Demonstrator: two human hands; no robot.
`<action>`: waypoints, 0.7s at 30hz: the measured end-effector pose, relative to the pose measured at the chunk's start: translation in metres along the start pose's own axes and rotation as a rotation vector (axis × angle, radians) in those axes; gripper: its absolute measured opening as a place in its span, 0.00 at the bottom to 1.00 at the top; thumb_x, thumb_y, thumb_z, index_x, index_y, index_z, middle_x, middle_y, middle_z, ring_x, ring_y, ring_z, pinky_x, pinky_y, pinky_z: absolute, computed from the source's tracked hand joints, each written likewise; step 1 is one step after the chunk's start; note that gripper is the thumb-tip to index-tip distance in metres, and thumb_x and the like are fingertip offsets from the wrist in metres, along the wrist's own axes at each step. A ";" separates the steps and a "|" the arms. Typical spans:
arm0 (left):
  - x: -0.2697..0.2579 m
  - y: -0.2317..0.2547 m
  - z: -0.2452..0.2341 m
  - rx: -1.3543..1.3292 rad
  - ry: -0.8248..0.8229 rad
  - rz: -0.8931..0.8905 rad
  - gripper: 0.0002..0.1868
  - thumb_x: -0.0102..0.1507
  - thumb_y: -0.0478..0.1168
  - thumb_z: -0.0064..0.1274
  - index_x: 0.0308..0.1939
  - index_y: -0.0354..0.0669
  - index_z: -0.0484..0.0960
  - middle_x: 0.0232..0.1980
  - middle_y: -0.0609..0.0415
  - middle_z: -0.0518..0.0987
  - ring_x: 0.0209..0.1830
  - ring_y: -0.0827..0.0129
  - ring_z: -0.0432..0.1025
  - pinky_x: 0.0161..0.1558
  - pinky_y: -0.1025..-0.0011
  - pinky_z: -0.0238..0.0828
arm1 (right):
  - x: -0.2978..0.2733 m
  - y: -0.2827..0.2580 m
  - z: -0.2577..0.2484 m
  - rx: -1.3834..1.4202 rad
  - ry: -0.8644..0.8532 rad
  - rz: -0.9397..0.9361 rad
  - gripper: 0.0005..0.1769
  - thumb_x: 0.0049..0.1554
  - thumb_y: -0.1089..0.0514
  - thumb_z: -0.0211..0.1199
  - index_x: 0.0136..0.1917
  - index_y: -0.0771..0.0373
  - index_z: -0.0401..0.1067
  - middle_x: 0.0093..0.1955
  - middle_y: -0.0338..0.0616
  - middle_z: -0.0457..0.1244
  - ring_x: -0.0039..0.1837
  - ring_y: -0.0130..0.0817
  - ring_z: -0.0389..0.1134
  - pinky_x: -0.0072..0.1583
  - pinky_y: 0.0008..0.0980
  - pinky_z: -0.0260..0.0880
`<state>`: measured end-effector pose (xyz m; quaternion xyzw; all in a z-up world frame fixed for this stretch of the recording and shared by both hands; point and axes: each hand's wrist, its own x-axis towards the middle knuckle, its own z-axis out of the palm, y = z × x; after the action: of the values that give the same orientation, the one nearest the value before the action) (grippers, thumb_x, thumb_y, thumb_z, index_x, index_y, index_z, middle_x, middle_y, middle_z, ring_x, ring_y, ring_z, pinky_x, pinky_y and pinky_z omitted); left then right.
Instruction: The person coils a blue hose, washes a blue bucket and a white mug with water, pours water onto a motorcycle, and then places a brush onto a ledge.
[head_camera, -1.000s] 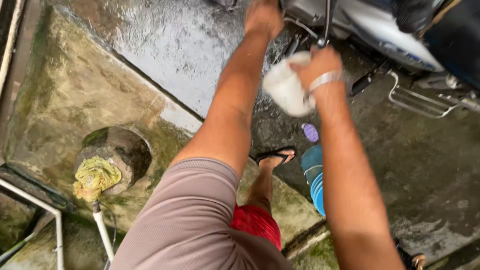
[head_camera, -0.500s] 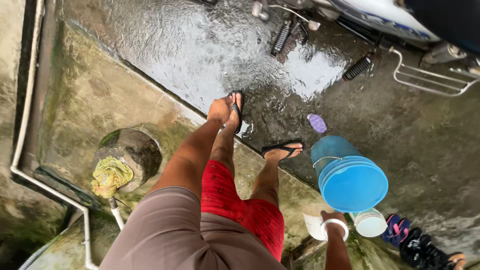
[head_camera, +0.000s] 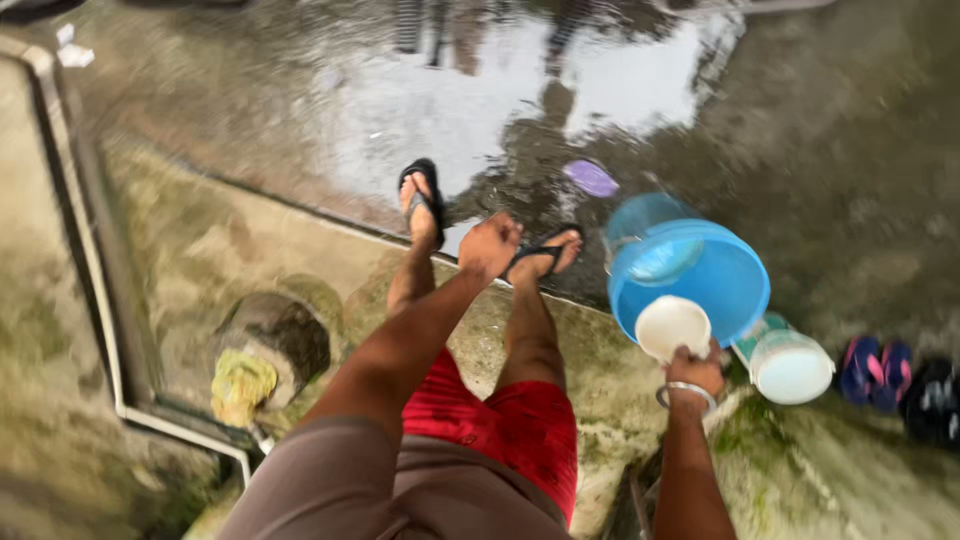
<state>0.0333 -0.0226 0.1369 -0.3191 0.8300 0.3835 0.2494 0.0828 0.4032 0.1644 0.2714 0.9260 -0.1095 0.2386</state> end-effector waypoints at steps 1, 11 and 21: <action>-0.005 0.001 0.020 -0.086 0.025 0.091 0.11 0.63 0.49 0.54 0.39 0.47 0.81 0.40 0.49 0.84 0.41 0.52 0.80 0.45 0.57 0.76 | 0.007 0.007 0.005 -0.002 0.017 -0.043 0.38 0.55 0.48 0.63 0.76 0.60 0.62 0.47 0.57 0.72 0.50 0.58 0.73 0.55 0.52 0.72; -0.051 0.024 0.061 -0.037 -0.265 0.203 0.09 0.63 0.43 0.57 0.47 0.49 0.81 0.46 0.46 0.79 0.39 0.57 0.77 0.45 0.62 0.76 | -0.004 0.018 0.025 0.628 -0.075 0.269 0.41 0.55 0.66 0.59 0.80 0.62 0.54 0.49 0.57 0.71 0.43 0.41 0.76 0.42 0.37 0.80; -0.021 0.050 0.078 0.027 -0.500 0.462 0.10 0.64 0.42 0.53 0.49 0.47 0.79 0.46 0.47 0.82 0.45 0.57 0.78 0.48 0.62 0.76 | -0.048 -0.004 0.036 0.980 -0.053 0.374 0.41 0.56 0.69 0.57 0.81 0.62 0.51 0.51 0.53 0.71 0.45 0.36 0.74 0.40 0.35 0.79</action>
<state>0.0246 0.0719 0.1298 -0.0152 0.7985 0.4852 0.3560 0.1299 0.3662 0.1577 0.5090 0.6955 -0.4921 0.1227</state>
